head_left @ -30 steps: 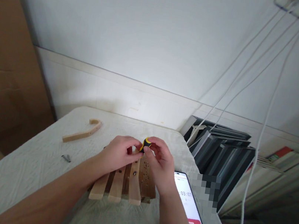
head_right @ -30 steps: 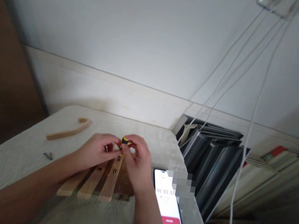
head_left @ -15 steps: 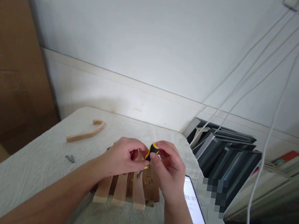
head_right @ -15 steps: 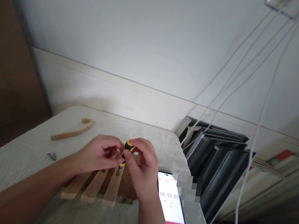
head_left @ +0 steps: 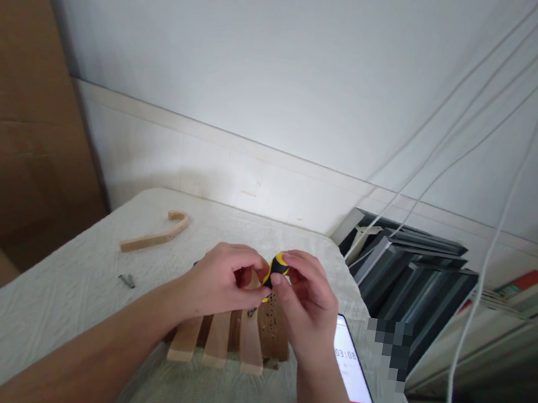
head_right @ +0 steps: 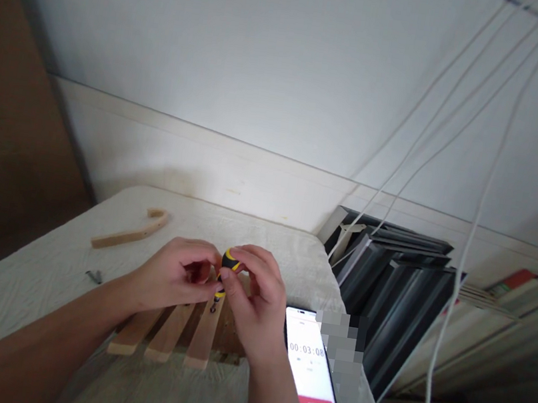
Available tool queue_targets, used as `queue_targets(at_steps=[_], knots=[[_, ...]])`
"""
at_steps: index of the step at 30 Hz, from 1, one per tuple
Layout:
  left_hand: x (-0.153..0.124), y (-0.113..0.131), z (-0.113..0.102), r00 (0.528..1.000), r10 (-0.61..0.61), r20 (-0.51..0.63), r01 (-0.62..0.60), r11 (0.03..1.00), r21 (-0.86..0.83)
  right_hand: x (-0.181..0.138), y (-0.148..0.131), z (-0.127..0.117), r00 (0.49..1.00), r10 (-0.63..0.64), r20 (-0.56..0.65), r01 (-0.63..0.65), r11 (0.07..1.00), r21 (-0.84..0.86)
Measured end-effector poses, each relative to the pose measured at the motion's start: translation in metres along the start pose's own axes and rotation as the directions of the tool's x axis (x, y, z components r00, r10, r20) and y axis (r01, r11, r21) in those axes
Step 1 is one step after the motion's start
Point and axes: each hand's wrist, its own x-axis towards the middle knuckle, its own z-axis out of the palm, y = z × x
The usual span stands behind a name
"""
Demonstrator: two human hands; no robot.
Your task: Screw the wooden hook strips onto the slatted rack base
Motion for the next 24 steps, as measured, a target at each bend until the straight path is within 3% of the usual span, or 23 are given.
queue_targets(at_steps=[24], knots=[[-0.0002, -0.0020, 0.0005, 1.000, 0.009, -0.005, -0.009, 0.997, 0.077, -0.0001, -0.0024, 0.0017, 0.999, 0.046, 0.018, -0.047, 0.998, 0.036]])
